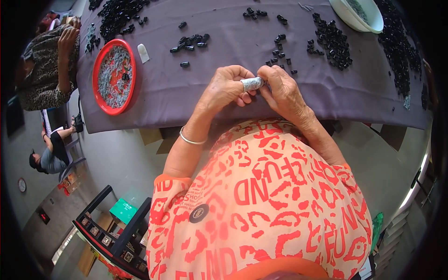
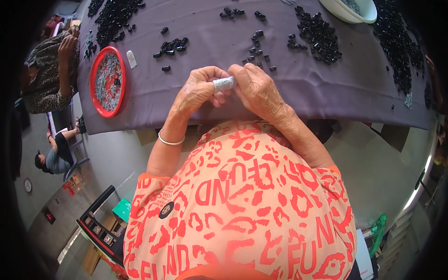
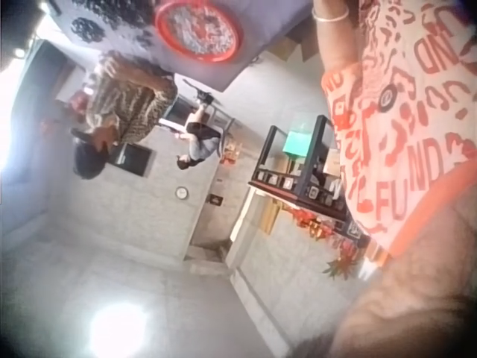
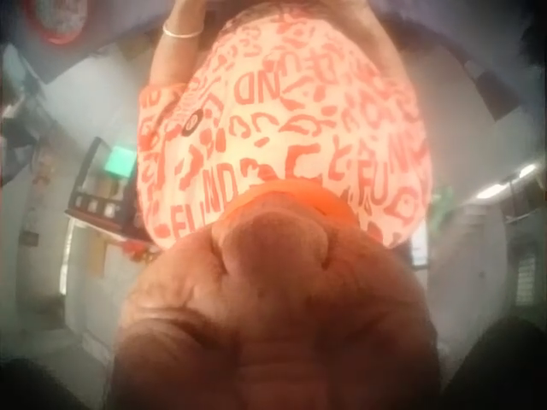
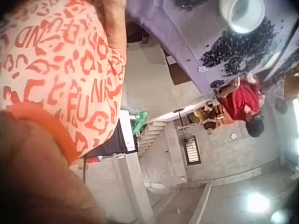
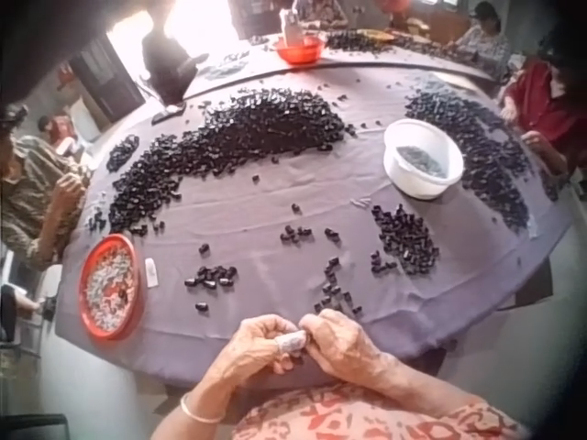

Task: The person assembles small components by picking up springs and plastic parts from the table and fitting them together by hand.

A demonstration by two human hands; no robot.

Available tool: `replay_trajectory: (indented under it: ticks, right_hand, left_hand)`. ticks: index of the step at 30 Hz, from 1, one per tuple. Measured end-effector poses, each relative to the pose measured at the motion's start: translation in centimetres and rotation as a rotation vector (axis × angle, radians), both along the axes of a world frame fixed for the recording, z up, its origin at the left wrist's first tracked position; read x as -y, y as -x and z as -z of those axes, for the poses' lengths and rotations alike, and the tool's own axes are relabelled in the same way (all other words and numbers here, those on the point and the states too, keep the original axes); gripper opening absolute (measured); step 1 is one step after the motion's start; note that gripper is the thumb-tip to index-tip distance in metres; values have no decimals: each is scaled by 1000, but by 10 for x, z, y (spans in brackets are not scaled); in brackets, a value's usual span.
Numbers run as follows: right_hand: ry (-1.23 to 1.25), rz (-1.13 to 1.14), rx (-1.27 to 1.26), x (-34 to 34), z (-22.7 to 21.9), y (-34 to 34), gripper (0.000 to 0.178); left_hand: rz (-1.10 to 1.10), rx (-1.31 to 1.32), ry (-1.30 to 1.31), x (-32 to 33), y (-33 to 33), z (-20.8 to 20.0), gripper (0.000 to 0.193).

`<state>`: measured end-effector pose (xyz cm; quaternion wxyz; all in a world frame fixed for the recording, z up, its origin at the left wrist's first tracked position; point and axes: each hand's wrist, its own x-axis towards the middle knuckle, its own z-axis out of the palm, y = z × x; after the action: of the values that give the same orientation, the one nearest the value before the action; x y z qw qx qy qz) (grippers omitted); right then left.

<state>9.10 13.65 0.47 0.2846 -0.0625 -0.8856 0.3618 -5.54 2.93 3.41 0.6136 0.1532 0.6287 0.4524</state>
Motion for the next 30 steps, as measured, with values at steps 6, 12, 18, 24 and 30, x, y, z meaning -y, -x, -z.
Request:
replay_trajectory:
  ticks: [6, 12, 18, 24, 30]
  right_hand:
    - [19, 23, 18, -2, 2, -2, 37]
    - [-147, 116, 75, -4, 1, -5, 24]
    - [-86, 99, 92, -1, 5, -3, 25]
    - [-114, 118, 121, -3, 2, -3, 25]
    - [-130, 142, 93, -1, 1, -3, 20]
  left_hand:
    - [57, -31, 120, -8, 4, -7, 18]
    - [24, -14, 104, -8, 2, -6, 19]
    - [1, 30, 55, 0, 0, -1, 16]
    - [5, -35, 52, -5, -5, -5, 13]
    - [0, -73, 59, -4, -12, -6, 14]
